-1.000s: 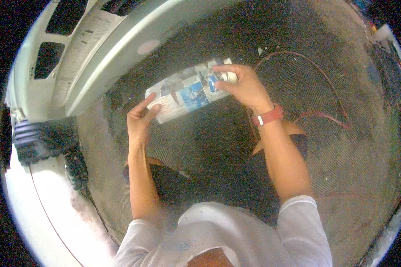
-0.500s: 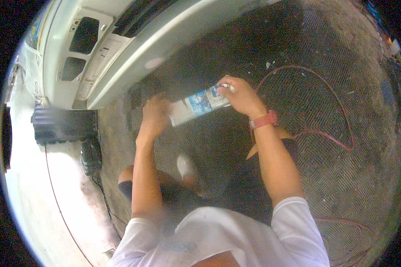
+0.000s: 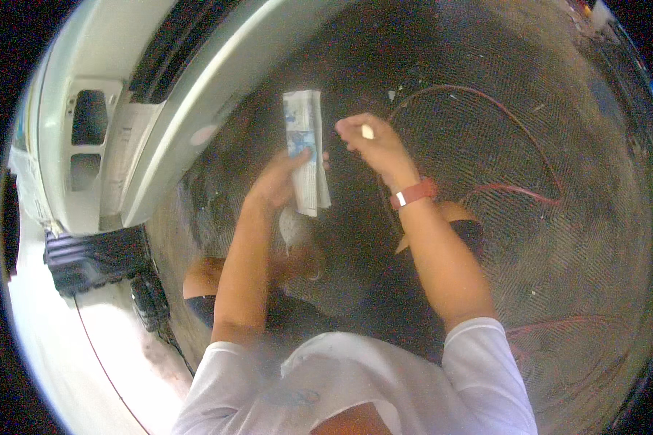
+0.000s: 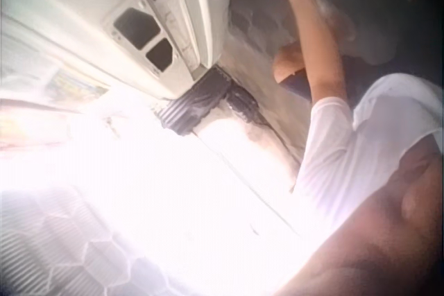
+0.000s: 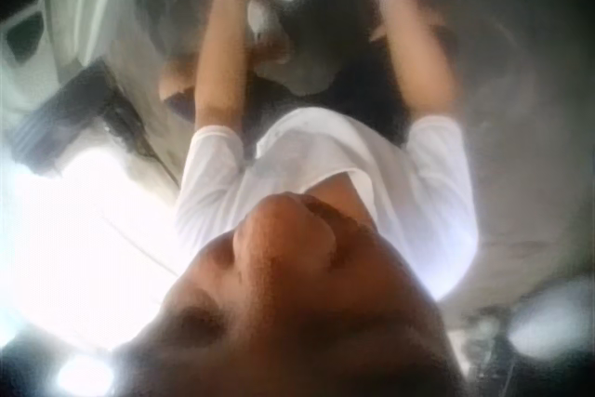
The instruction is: The person sits on the floor and applies masking tape to a white car bumper. They tear off pieces of tape and smooth them onto the bumper surface, then fold a newspaper and tape it to the bumper as well.
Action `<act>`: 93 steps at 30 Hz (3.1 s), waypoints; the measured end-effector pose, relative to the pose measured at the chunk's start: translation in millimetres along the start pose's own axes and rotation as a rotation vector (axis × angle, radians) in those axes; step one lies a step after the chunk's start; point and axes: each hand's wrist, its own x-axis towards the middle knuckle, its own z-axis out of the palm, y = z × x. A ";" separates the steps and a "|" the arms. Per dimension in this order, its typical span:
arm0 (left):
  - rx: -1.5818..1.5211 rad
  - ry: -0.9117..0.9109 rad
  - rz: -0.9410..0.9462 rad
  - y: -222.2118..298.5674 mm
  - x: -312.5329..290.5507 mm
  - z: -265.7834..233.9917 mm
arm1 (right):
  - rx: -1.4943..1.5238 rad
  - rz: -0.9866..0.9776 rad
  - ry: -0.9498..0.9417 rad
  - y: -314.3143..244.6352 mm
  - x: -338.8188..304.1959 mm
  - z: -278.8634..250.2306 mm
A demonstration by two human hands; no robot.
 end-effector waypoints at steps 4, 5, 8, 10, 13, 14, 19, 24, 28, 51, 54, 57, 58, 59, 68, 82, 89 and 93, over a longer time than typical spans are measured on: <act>-0.043 -0.025 0.058 -12.0 11.0 7.5 | -0.130 -0.079 -0.006 0.5 -1.9 11.1; -0.031 -0.027 0.075 -14.9 12.2 8.3 | -0.114 -0.081 -0.005 0.7 -2.2 14.3; 0.022 -0.002 0.095 -15.7 13.7 21.8 | -0.091 -0.068 0.017 8.5 3.0 18.2; 0.089 0.033 0.106 -14.3 10.4 28.4 | -0.156 -0.085 0.008 12.3 6.1 19.5; 0.130 0.104 0.125 -11.8 4.6 31.4 | -0.270 -0.073 0.042 10.8 5.6 20.6; 0.084 0.138 0.125 -9.9 2.2 31.3 | -0.296 -0.125 0.057 12.9 6.1 21.7; 0.206 0.189 0.272 -3.5 0.9 25.1 | -0.253 -0.087 0.004 15.9 6.1 16.2; 0.495 0.302 0.261 -1.2 -2.9 48.8 | -0.040 0.018 0.002 6.1 -1.9 17.0; 0.211 0.235 0.224 -20.3 -3.9 48.0 | 0.147 -0.002 0.103 6.3 -1.6 14.3; 1.389 -0.143 0.272 1.6 -32.6 19.2 | -0.816 -0.322 -0.534 -12.5 -22.1 7.7; 1.352 -0.179 0.181 4.6 -41.1 10.8 | -0.733 -0.301 -0.603 -6.3 -22.4 4.7; 1.248 -0.156 0.181 6.8 -52.5 6.9 | -0.691 -0.270 -0.623 -17.9 -27.3 2.4; 1.208 -0.174 0.184 11.1 -57.0 0.6 | -0.682 -0.254 -0.626 -23.8 -28.8 2.1; 1.167 -0.191 0.186 17.4 -62.4 -8.1 | -0.698 -0.240 -0.627 -24.8 -28.1 0.4; 1.186 -0.093 0.143 49.8 -92.2 -23.1 | -0.695 -0.280 -0.623 -29.6 -20.7 -6.6; 1.477 0.281 0.321 58.8 -121.8 -67.4 | -0.573 -0.665 0.663 -69.7 -126.8 -122.9; 1.310 0.355 0.400 64.4 -115.0 -99.7 | -0.889 0.435 0.688 101.2 -386.3 -173.8; 1.278 0.277 0.423 77.4 -110.9 -103.1 | -0.858 0.658 0.534 139.3 -435.3 -68.2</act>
